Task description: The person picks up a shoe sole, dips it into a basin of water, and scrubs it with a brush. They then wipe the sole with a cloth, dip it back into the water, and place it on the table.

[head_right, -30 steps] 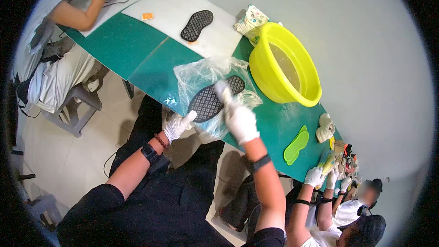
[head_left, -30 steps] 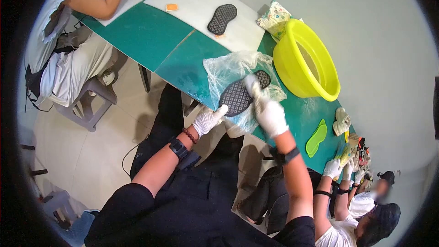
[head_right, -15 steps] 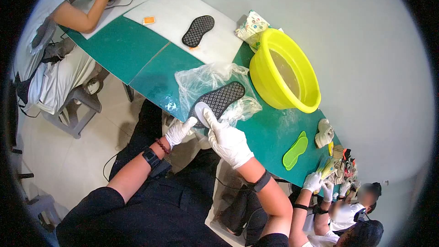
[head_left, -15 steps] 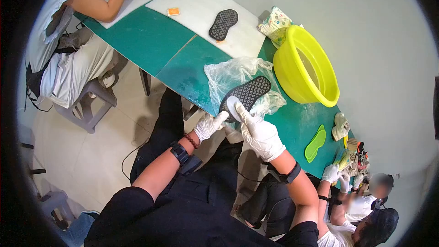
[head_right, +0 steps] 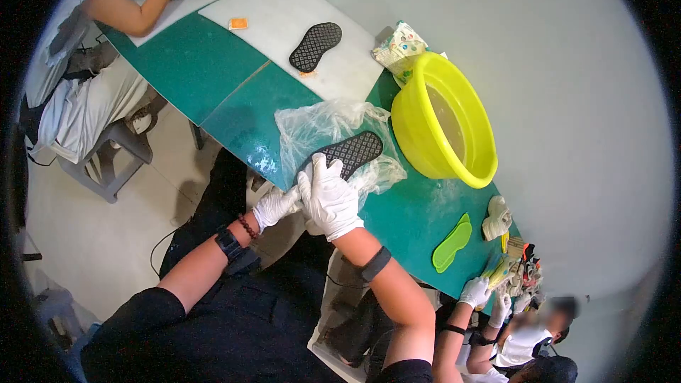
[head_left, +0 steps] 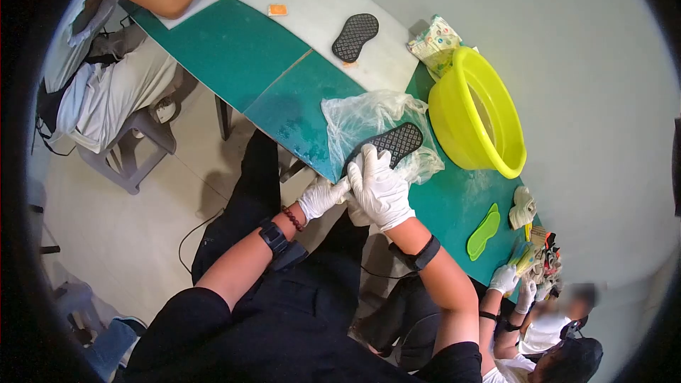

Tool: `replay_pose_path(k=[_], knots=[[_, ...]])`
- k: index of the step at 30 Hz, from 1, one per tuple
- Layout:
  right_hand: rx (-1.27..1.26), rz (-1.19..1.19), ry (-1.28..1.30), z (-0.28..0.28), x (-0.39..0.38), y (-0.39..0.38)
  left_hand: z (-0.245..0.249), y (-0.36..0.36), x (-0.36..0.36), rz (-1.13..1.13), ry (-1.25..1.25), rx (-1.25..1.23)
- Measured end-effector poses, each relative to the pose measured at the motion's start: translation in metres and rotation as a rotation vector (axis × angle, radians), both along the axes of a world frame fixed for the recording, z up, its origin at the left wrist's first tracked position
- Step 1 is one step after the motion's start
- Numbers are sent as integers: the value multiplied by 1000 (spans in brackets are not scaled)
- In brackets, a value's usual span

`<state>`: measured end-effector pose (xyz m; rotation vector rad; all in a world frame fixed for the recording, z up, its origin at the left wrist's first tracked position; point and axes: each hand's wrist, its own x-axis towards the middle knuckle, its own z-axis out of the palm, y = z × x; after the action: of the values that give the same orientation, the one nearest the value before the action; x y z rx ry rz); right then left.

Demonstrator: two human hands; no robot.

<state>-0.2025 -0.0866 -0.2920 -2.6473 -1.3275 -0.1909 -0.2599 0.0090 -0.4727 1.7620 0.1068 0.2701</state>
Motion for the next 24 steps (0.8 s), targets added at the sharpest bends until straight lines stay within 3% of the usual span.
replay_pose_path(k=[1, 4, 6, 7, 10, 11, 12, 14, 15, 16, 18, 19, 22, 24], knots=[[-10, -6, -9, -1, 3, 1, 7, 1, -1, 1, 43, -103], [-44, 48, -58, -6, 12, 2, 27, 6, -7, 9, 54, -113], [-82, 14, -3, -5, 13, 4, 42, 4, -10, 29, 55, -305], [-89, 16, -7, -4, 13, 4, 40, -1, -9, 115, -131, -308], [-111, 88, -78, -1, 21, 4, 32, 0, -6, 93, 97, -80], [-118, 124, -111, 1, 26, 4, 23, -6, -1, 205, -274, 14], [-134, 173, -144, 6, 38, 6, 29, -4, -1, 200, -230, -64], [-271, -211, -44, 0, 89, 3, 47, 0, -7, 182, -141, -215], [-287, -240, -84, 1, 112, -1, 49, 3, -9, 116, -16, -223], [-300, -264, -126, 2, 131, -3, 40, 0, -4, 190, -137, -141], [-283, -196, -135, -5, 151, -12, 40, 1, -5, 180, -112, -114], [-283, -162, -137, -6, 150, -12, 50, 10, -9, 16, 6, -211], [-342, -207, -173, 0, 141, -7, 43, 6, -6, 33, -51, -276], [-377, -226, -148, -1, 140, -7, 26, 2, 1, 81, -44, -106]])
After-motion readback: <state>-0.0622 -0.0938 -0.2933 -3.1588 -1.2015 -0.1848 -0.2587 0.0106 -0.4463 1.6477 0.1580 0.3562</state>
